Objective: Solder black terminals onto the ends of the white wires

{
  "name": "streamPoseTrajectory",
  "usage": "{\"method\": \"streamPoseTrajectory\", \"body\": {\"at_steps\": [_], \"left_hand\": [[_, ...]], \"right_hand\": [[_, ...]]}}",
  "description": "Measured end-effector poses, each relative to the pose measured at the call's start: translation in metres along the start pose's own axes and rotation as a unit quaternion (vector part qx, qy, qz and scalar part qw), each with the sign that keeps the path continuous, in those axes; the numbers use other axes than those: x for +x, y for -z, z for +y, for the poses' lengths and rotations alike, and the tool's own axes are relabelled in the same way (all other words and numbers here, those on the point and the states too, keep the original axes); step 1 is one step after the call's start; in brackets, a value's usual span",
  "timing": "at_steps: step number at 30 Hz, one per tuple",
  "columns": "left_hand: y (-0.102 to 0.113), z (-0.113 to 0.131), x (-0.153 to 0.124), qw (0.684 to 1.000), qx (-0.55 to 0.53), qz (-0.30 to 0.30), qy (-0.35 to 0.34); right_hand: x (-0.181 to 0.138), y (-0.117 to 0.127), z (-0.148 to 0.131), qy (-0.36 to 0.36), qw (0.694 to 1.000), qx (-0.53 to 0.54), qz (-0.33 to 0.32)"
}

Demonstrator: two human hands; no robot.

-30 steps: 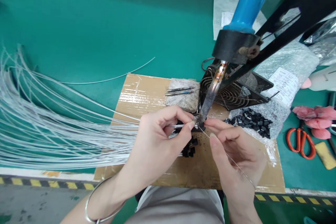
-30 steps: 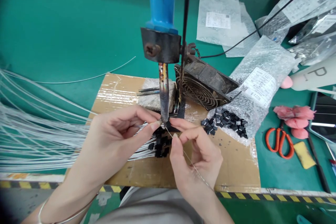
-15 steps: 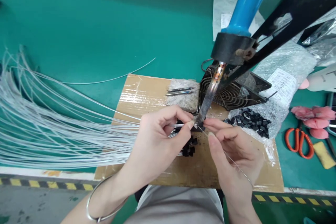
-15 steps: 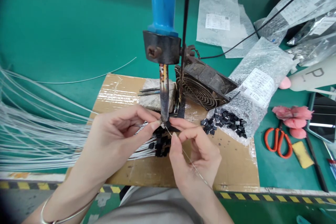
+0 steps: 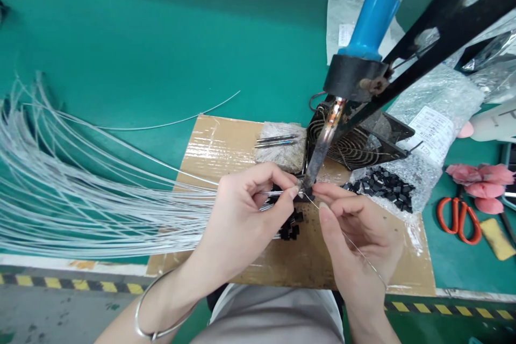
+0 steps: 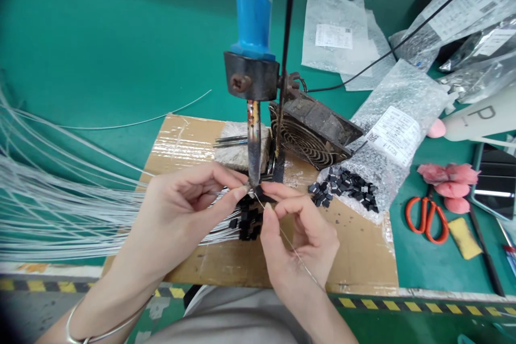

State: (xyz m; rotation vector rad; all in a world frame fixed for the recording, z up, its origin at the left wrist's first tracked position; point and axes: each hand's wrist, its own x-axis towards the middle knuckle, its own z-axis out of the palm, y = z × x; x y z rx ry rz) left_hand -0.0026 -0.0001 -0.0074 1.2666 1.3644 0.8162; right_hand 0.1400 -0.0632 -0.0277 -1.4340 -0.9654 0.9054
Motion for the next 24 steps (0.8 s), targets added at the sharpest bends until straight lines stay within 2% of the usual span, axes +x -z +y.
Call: {"method": "streamPoseTrajectory", "body": {"at_steps": [8,14,24], "left_hand": [[0.0,-0.001,0.0,1.0,-0.001,0.001,0.002],[-0.001,0.0,-0.001,1.0,-0.016,0.0,0.004],[0.0,0.001,0.001,1.0,-0.007,0.001,0.006]], "right_hand": [[0.001,0.002,0.006,0.026,1.0,0.005,-0.006],[-0.003,-0.002,-0.003,-0.024,1.0,0.006,0.015],[-0.002,-0.003,-0.003,-0.03,0.999,0.0,0.014]]}}
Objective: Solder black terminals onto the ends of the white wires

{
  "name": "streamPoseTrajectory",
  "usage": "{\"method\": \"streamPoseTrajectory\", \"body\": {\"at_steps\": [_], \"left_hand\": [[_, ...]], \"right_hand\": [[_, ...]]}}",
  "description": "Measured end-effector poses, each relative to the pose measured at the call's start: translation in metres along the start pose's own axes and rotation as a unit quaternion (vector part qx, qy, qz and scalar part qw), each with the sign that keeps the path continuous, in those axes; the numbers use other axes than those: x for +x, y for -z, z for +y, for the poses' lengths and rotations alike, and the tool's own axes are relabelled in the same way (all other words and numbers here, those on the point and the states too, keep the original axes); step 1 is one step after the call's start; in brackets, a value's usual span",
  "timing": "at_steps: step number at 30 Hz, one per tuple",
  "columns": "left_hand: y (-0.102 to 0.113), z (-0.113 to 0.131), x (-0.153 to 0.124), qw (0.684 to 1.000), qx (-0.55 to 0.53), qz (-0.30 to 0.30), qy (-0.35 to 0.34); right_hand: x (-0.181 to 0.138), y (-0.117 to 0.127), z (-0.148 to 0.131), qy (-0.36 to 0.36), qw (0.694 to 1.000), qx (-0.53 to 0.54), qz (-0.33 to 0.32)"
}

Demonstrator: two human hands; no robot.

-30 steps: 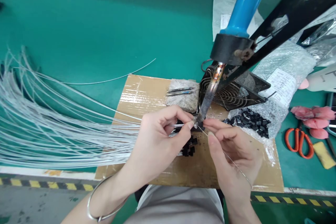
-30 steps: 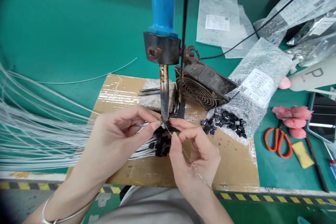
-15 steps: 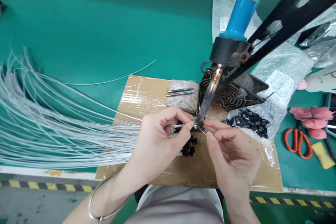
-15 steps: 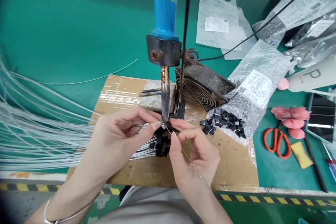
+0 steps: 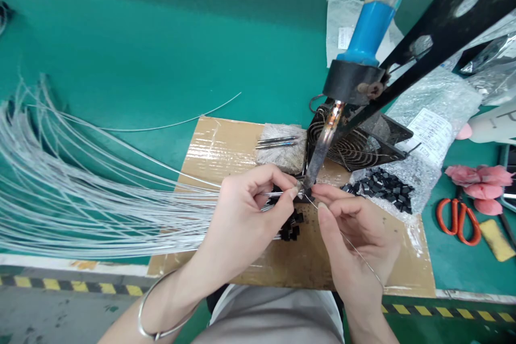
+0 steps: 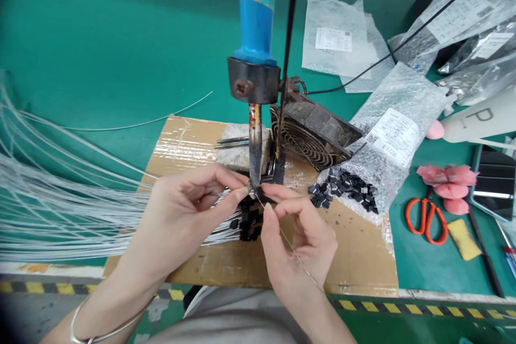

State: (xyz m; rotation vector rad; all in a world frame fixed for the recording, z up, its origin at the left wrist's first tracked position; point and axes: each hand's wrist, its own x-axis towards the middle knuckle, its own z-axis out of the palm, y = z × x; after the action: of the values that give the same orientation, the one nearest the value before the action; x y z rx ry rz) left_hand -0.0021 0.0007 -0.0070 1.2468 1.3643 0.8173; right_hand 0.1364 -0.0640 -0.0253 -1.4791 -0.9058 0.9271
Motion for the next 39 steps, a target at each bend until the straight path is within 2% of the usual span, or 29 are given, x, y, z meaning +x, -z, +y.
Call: {"method": "streamPoseTrajectory", "body": {"at_steps": [13,19,23,28,39], "left_hand": [[-0.001,0.003,-0.003,1.0,0.0,0.001,-0.019],[-0.001,0.001,-0.002,1.0,-0.01,-0.001,-0.015],[-0.003,0.001,-0.003,1.0,-0.017,0.001,-0.017],[-0.003,0.002,-0.001,1.0,-0.011,0.002,-0.026],[-0.001,0.002,-0.001,1.0,-0.005,0.002,-0.016]], "right_hand": [[-0.001,-0.002,0.001,0.009,1.0,0.006,0.008],[0.0,0.001,0.006,0.044,0.999,-0.003,-0.002],[0.0,0.001,0.006,0.028,1.0,-0.005,0.009],[0.001,0.002,0.01,0.057,0.998,0.002,-0.007],[0.001,0.002,0.011,0.048,0.999,0.005,-0.009]]}}
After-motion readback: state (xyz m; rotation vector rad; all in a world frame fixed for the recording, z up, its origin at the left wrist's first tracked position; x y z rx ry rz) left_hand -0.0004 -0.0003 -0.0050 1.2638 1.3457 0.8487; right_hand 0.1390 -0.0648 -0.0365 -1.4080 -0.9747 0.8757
